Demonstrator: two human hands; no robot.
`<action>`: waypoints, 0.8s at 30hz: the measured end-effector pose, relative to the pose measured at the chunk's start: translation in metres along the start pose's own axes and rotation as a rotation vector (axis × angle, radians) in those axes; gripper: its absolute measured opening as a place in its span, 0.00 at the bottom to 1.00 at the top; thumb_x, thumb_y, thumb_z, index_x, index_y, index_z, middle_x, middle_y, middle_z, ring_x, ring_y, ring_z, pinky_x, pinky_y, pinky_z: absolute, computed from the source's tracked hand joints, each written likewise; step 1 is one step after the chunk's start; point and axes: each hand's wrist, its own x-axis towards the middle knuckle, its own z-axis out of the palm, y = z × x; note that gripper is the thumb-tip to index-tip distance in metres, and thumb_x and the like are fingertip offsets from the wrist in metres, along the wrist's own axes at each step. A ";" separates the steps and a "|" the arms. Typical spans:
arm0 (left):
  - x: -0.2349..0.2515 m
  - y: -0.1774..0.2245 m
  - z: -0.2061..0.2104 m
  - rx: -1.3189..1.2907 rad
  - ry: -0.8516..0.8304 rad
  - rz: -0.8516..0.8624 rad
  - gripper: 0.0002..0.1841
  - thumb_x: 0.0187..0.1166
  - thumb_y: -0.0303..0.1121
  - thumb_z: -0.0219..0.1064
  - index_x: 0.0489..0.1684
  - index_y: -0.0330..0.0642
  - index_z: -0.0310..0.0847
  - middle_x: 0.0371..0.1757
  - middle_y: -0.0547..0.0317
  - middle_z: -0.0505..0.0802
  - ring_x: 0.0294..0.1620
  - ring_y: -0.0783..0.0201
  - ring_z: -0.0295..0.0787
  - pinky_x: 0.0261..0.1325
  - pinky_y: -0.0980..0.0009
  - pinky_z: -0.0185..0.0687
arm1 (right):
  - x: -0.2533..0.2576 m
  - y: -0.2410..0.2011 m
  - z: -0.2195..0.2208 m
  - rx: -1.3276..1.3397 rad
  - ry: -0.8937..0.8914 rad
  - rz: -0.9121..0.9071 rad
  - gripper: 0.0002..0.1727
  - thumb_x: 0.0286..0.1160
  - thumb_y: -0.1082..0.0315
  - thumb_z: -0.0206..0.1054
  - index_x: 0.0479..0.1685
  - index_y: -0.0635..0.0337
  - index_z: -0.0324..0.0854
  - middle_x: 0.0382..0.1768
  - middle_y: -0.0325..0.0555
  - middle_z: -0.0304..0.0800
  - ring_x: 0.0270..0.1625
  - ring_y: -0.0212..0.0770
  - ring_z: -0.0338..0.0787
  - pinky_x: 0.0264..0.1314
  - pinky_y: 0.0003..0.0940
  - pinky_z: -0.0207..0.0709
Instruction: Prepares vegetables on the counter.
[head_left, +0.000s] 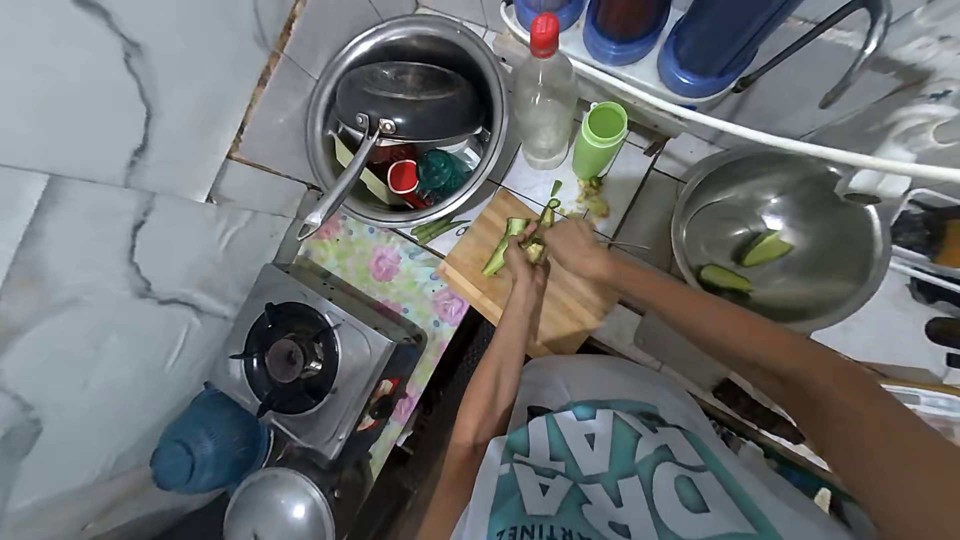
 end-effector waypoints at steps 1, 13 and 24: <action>0.002 -0.002 0.002 0.019 0.021 0.016 0.17 0.87 0.38 0.47 0.51 0.42 0.83 0.46 0.56 0.93 0.30 0.68 0.85 0.28 0.73 0.77 | -0.004 -0.003 0.002 -0.007 0.036 0.003 0.12 0.75 0.77 0.68 0.55 0.67 0.87 0.47 0.66 0.91 0.53 0.69 0.90 0.52 0.65 0.81; 0.010 -0.018 -0.016 0.315 -0.223 0.427 0.27 0.87 0.36 0.37 0.45 0.32 0.87 0.70 0.50 0.90 0.74 0.56 0.83 0.75 0.56 0.76 | 0.014 0.005 -0.017 0.145 -0.341 -0.101 0.16 0.87 0.66 0.60 0.60 0.69 0.84 0.57 0.69 0.88 0.64 0.70 0.86 0.62 0.72 0.75; -0.001 0.005 -0.014 -0.423 -0.172 -0.112 0.25 0.89 0.41 0.39 0.66 0.35 0.78 0.66 0.46 0.87 0.66 0.53 0.86 0.66 0.57 0.82 | 0.011 0.087 -0.010 0.772 -0.331 -0.043 0.19 0.96 0.60 0.47 0.64 0.64 0.78 0.29 0.41 0.76 0.21 0.27 0.68 0.23 0.24 0.63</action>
